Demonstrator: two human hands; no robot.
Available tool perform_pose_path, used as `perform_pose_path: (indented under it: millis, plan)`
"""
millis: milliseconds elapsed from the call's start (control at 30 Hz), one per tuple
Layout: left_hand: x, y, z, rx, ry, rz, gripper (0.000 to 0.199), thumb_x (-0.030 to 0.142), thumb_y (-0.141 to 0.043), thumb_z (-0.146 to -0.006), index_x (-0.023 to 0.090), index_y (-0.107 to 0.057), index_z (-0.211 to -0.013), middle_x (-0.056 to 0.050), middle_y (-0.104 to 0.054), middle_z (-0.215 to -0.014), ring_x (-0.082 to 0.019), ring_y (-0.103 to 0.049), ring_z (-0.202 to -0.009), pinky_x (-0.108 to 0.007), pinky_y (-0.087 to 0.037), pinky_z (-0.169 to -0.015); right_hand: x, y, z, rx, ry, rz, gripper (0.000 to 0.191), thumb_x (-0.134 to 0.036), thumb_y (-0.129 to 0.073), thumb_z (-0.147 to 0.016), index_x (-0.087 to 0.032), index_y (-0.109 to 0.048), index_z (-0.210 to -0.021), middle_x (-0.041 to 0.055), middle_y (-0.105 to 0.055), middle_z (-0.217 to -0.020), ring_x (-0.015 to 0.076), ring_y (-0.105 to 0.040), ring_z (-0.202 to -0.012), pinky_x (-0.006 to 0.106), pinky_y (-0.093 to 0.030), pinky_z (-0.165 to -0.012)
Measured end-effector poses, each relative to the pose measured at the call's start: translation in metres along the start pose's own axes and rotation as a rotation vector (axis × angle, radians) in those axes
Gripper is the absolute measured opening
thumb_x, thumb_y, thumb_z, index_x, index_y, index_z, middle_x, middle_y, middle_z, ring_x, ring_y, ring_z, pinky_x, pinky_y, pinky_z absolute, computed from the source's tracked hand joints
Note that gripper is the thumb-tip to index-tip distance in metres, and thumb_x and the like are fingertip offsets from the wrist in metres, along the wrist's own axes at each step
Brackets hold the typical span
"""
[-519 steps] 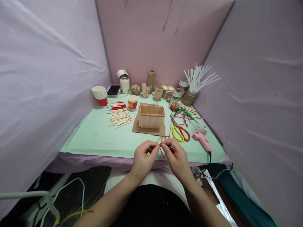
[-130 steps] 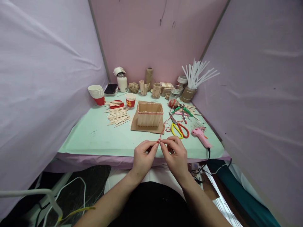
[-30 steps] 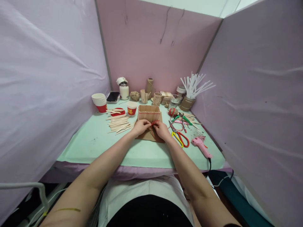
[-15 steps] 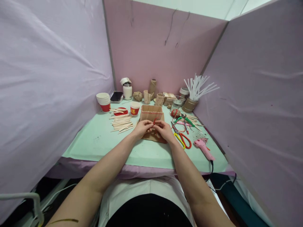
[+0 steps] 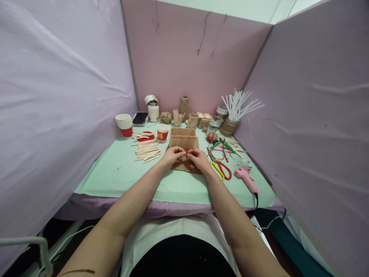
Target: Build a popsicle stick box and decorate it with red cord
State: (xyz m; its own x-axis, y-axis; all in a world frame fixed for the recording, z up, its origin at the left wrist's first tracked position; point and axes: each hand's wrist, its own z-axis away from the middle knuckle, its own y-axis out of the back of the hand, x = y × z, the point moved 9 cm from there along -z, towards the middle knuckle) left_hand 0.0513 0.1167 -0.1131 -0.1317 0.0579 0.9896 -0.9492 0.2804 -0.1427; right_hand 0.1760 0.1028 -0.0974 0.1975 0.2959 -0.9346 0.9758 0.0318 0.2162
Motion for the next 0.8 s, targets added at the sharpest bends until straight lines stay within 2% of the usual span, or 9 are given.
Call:
perform_pose_path:
  millis: [133,333,433,500,567,800]
  plan:
    - [-0.004,-0.003,0.003,-0.034,0.066,0.010,0.029,0.031,-0.080,-0.063,0.014,-0.059,-0.073,0.007,-0.047,-0.053,-0.003,-0.039,-0.043,-0.016,-0.021,-0.040,-0.003,0.004,0.000,0.045,0.047,0.076,0.014,-0.033,-0.061,-0.074,-0.019,-0.064,-0.075,-0.0001,-0.065,-0.072,0.0145,-0.058,-0.065,0.027,-0.046,-0.065]
    - [-0.009,-0.008,0.005,-0.102,0.145,0.043,0.024,0.023,-0.080,-0.067,0.012,-0.059,-0.073,0.001,-0.056,-0.060,-0.004,-0.049,-0.048,-0.014,-0.024,-0.039,-0.011,0.006,0.003,0.078,0.116,0.159,0.014,-0.032,-0.056,-0.081,-0.021,-0.064,-0.081,0.0018,-0.068,-0.079,0.0166,-0.061,-0.071,0.029,-0.047,-0.068]
    - [-0.009,-0.008,0.005,-0.113,0.157,0.085,0.021,0.019,-0.077,-0.071,0.011,-0.058,-0.073,-0.001,-0.060,-0.063,-0.005,-0.054,-0.051,-0.014,-0.036,-0.044,-0.014,0.007,0.005,0.092,0.147,0.183,0.015,-0.033,-0.056,-0.082,-0.021,-0.064,-0.082,0.0024,-0.068,-0.081,0.0173,-0.062,-0.073,0.030,-0.048,-0.069]
    - [-0.008,-0.009,0.004,-0.119,0.154,0.121,0.020,0.017,-0.076,-0.073,0.012,-0.057,-0.074,-0.002,-0.063,-0.068,-0.006,-0.059,-0.057,-0.017,-0.046,-0.054,-0.015,0.008,0.005,0.104,0.166,0.199,0.016,-0.034,-0.056,-0.082,-0.021,-0.064,-0.083,0.0029,-0.069,-0.081,0.0177,-0.062,-0.073,0.031,-0.048,-0.069]
    - [-0.007,-0.010,0.004,-0.127,0.145,0.151,0.020,0.016,-0.076,-0.074,0.011,-0.057,-0.076,-0.002,-0.064,-0.071,-0.007,-0.060,-0.060,-0.020,-0.049,-0.061,-0.016,0.008,0.005,0.115,0.183,0.214,0.016,-0.034,-0.056,-0.083,-0.021,-0.065,-0.084,0.0034,-0.069,-0.082,0.0180,-0.061,-0.073,0.031,-0.048,-0.068]
    - [0.000,-0.012,0.004,-0.151,0.088,0.168,0.024,0.023,-0.081,-0.069,0.010,-0.063,-0.078,-0.001,-0.062,-0.067,-0.005,-0.055,-0.056,-0.017,-0.043,-0.054,-0.019,0.013,0.005,0.158,0.237,0.271,0.014,-0.031,-0.056,-0.083,-0.021,-0.065,-0.082,0.0038,-0.067,-0.081,0.0180,-0.059,-0.072,0.031,-0.046,-0.067]
